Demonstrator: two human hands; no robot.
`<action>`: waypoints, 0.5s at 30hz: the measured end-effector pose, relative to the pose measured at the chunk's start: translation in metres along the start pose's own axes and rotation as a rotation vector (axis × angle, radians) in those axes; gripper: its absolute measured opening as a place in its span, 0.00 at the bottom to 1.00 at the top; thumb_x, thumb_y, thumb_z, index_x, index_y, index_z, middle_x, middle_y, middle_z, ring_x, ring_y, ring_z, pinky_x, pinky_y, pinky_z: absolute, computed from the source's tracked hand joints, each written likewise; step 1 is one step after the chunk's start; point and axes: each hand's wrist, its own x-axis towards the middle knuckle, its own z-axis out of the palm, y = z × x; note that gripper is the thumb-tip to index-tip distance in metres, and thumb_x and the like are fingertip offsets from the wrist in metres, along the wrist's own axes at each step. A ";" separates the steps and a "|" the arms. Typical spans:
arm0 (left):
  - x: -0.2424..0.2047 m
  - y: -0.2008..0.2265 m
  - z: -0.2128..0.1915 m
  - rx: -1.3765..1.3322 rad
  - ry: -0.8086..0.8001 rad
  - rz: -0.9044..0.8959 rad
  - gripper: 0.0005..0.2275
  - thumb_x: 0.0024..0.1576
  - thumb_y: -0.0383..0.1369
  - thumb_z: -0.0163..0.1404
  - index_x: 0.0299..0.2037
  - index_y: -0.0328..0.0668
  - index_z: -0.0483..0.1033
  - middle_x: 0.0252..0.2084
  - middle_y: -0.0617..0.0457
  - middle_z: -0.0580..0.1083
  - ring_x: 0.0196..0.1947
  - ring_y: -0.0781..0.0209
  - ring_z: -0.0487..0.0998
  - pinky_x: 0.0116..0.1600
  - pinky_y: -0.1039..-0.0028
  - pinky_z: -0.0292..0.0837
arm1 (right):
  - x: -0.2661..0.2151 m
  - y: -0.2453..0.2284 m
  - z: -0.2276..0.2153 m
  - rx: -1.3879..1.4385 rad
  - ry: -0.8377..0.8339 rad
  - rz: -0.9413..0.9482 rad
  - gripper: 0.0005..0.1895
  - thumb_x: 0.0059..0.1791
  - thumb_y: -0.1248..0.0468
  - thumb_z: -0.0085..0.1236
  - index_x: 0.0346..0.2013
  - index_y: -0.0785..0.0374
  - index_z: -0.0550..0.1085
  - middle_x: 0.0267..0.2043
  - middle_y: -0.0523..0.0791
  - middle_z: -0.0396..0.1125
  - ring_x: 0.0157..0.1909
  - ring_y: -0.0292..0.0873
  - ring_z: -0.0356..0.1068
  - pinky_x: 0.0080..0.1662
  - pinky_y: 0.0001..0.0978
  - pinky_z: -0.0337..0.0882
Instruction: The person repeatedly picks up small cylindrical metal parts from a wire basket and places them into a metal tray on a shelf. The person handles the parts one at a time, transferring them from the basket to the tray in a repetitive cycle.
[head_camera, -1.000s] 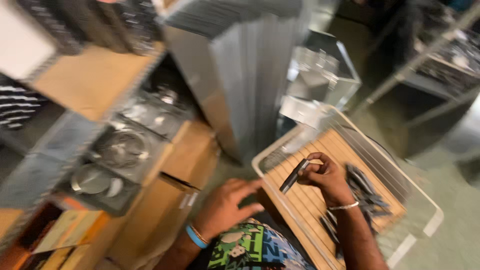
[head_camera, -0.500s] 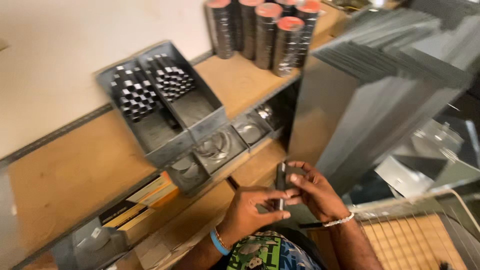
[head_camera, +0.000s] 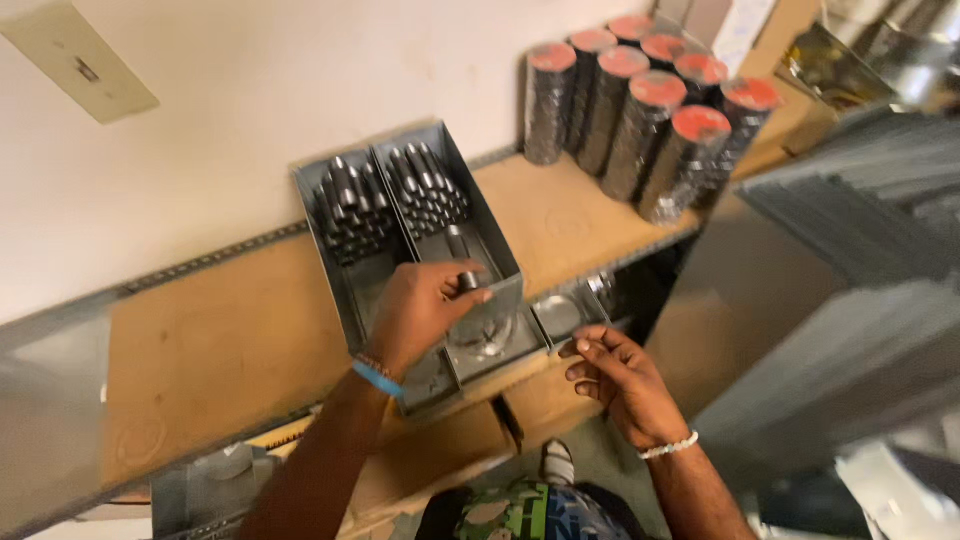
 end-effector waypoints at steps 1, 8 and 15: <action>0.018 -0.014 -0.002 0.116 0.028 0.037 0.15 0.63 0.32 0.69 0.59 0.40 0.89 0.44 0.40 0.89 0.40 0.44 0.92 0.45 0.57 0.90 | 0.009 -0.008 0.001 0.018 -0.006 0.015 0.16 0.58 0.58 0.68 0.56 0.65 0.77 0.48 0.49 0.78 0.38 0.45 0.82 0.39 0.35 0.80; 0.122 -0.048 -0.008 0.548 -0.016 -0.041 0.20 0.63 0.35 0.70 0.65 0.43 0.87 0.38 0.44 0.85 0.39 0.45 0.87 0.53 0.47 0.90 | 0.070 -0.016 -0.027 0.050 -0.069 0.042 0.07 0.60 0.62 0.65 0.48 0.62 0.78 0.45 0.49 0.79 0.36 0.38 0.75 0.38 0.28 0.69; 0.185 -0.095 -0.004 0.746 -0.034 -0.028 0.20 0.64 0.32 0.67 0.65 0.32 0.85 0.54 0.35 0.86 0.56 0.34 0.86 0.70 0.37 0.84 | 0.115 -0.020 -0.064 0.024 -0.024 0.100 0.08 0.59 0.61 0.67 0.50 0.62 0.81 0.47 0.50 0.81 0.39 0.43 0.78 0.44 0.34 0.75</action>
